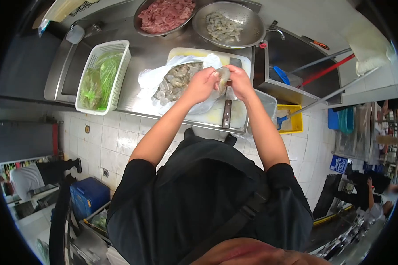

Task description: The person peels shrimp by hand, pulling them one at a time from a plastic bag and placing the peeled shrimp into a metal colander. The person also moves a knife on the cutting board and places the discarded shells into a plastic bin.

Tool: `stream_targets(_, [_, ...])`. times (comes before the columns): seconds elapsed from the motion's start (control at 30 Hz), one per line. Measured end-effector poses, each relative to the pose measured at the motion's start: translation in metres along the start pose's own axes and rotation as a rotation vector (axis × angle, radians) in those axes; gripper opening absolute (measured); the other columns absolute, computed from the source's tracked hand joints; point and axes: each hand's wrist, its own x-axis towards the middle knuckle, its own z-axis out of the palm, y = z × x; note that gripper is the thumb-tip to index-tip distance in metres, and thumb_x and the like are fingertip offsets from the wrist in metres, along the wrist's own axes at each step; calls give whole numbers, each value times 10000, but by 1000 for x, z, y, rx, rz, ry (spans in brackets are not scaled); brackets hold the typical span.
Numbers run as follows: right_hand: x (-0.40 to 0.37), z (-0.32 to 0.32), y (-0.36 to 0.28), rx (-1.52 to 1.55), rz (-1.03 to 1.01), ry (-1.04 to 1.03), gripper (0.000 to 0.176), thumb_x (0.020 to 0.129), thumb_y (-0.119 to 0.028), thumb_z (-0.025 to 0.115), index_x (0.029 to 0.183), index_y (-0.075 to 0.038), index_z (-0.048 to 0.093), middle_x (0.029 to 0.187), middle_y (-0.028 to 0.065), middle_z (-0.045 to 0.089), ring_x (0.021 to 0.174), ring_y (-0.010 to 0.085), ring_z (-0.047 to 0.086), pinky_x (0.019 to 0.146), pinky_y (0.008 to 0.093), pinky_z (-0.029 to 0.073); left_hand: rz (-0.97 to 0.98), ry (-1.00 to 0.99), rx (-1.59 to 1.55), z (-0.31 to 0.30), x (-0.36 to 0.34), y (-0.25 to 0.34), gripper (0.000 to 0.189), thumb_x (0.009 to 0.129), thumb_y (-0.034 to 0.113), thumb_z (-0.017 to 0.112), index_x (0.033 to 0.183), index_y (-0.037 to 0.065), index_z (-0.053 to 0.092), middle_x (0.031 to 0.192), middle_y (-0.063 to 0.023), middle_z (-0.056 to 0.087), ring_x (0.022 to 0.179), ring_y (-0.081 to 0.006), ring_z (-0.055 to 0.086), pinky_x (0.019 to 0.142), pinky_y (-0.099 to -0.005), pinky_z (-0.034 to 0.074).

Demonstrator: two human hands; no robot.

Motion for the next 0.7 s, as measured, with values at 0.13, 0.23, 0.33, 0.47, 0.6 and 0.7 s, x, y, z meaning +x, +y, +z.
stream_targets(0.13, [-21,-5,-6,316,-57,77,241,876,-62,588,1110,-12,575,934,87,670,795,161,645,690,265,506,-81,141,-161,26,14,-3,242,979,150,457,854,-16,580,734,-56,626,651,-136,610,666,-286,514])
stream_targets(0.23, [-27,-11,1,-275,-324,214,215,915,-155,586,1065,-1,601,876,53,665,655,133,614,576,248,482,-72,135,-343,47,21,-1,234,986,123,443,869,-23,583,791,-71,640,699,-120,612,704,-281,523])
stream_targets(0.33, [-41,-32,-12,-600,-382,361,221,935,-214,594,964,4,610,768,32,644,628,95,589,527,228,462,-8,131,-389,61,20,15,240,988,135,439,871,-19,582,799,-79,636,726,-128,613,737,-293,508])
stream_targets(0.47, [-57,-62,-12,-312,-378,378,265,945,-260,590,863,-9,609,676,4,592,585,56,529,516,223,434,-145,-32,-796,89,30,17,240,979,151,432,828,2,545,813,-103,601,726,-191,600,770,-342,484])
stream_targets(0.6, [-75,-96,-4,36,-339,251,285,936,-287,595,826,-23,598,699,-2,601,605,98,549,534,252,438,-216,-179,-1024,105,35,24,223,967,143,450,804,17,536,800,-94,591,713,-195,588,760,-328,475])
stream_targets(0.7, [-93,-123,-1,-1191,-314,506,235,934,-269,583,922,-41,643,762,-2,618,705,165,603,622,316,484,-209,-103,-704,115,40,20,220,965,151,464,812,18,548,802,-81,596,697,-184,592,748,-310,474])
